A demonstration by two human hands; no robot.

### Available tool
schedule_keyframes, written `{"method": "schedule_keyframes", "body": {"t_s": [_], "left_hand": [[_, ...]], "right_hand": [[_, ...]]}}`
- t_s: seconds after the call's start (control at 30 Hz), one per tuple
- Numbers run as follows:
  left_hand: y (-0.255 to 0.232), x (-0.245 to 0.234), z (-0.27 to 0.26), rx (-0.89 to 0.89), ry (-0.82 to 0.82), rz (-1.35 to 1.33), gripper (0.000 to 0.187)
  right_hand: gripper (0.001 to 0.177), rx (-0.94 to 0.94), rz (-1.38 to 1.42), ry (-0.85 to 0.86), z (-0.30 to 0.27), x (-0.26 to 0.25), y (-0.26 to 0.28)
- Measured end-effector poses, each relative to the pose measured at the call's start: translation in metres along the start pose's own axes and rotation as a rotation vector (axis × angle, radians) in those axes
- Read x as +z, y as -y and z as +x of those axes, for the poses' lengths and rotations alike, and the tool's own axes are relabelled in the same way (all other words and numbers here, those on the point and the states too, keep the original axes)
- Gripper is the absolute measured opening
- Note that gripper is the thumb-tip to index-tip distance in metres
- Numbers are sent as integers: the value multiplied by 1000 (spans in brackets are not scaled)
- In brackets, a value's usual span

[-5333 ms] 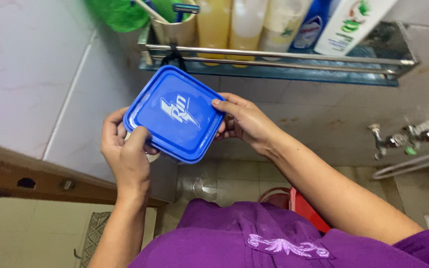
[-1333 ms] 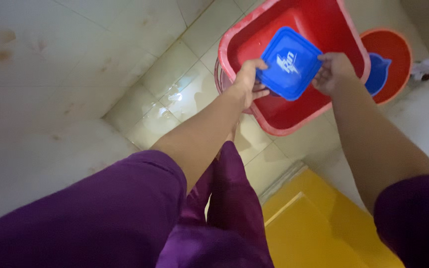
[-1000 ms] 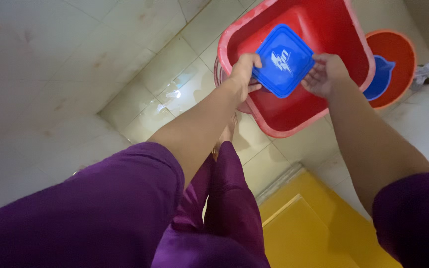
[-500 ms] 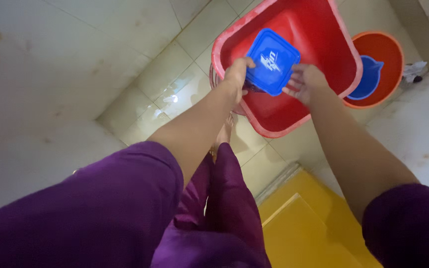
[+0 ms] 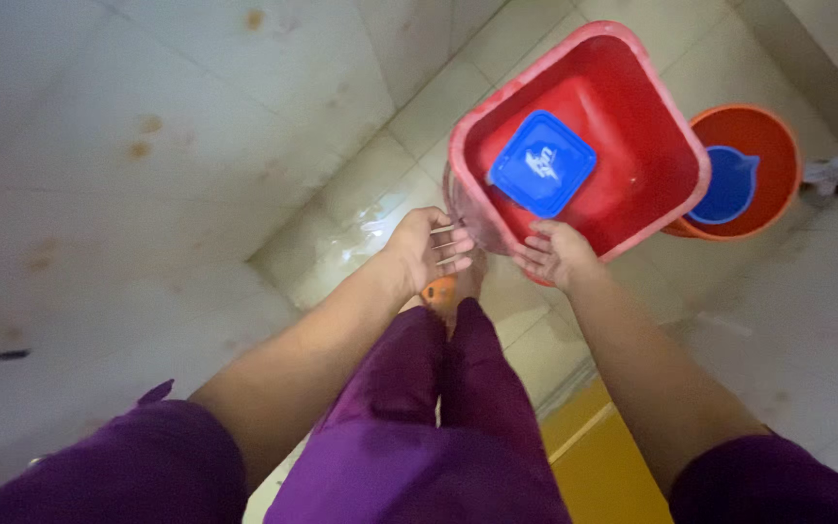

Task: The person removes a blue plastic container, a white lotion bottle, a blue pump bottle, a white jar, and a yellow bottle from a wall-mounted bathroom shelf and places them into a red basin on the floor.

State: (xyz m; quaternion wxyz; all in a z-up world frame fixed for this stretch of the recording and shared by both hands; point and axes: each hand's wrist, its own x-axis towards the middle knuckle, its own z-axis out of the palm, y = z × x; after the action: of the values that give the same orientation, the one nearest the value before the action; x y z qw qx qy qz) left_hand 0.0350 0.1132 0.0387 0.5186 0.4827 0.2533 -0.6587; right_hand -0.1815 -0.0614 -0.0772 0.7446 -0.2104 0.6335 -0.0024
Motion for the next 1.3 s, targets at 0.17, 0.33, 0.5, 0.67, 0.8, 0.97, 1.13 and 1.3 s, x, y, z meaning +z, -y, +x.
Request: {"method": "schedule_keyframes", "body": {"t_s": [0.17, 0.33, 0.5, 0.67, 0.8, 0.97, 1.13, 1.3], "left_hand": [[1, -13, -67, 47, -85, 1, 30], [-1, -28, -104, 86, -111, 21, 36], [9, -34, -132, 86, -119, -20, 35], [24, -38, -149, 80, -73, -72, 35], [34, -39, -177, 109, -50, -91, 35], [37, -21, -243, 195, -50, -22, 27], [30, 7, -349, 377, 663, 280, 21], [14, 32, -471, 521, 1284, 513, 19]], "right_hand": [[56, 7, 42, 91, -28, 10, -5], [54, -11, -36, 62, -46, -4, -12], [51, 4, -126, -28, -68, -20, -22], [52, 8, -196, -3, -83, -33, -40], [52, 63, -233, -23, -99, -13, -57], [48, 27, -293, 71, -129, 33, -57], [39, 5, -386, 223, -149, 66, -50], [36, 25, -422, 279, -166, 87, -30]]}}
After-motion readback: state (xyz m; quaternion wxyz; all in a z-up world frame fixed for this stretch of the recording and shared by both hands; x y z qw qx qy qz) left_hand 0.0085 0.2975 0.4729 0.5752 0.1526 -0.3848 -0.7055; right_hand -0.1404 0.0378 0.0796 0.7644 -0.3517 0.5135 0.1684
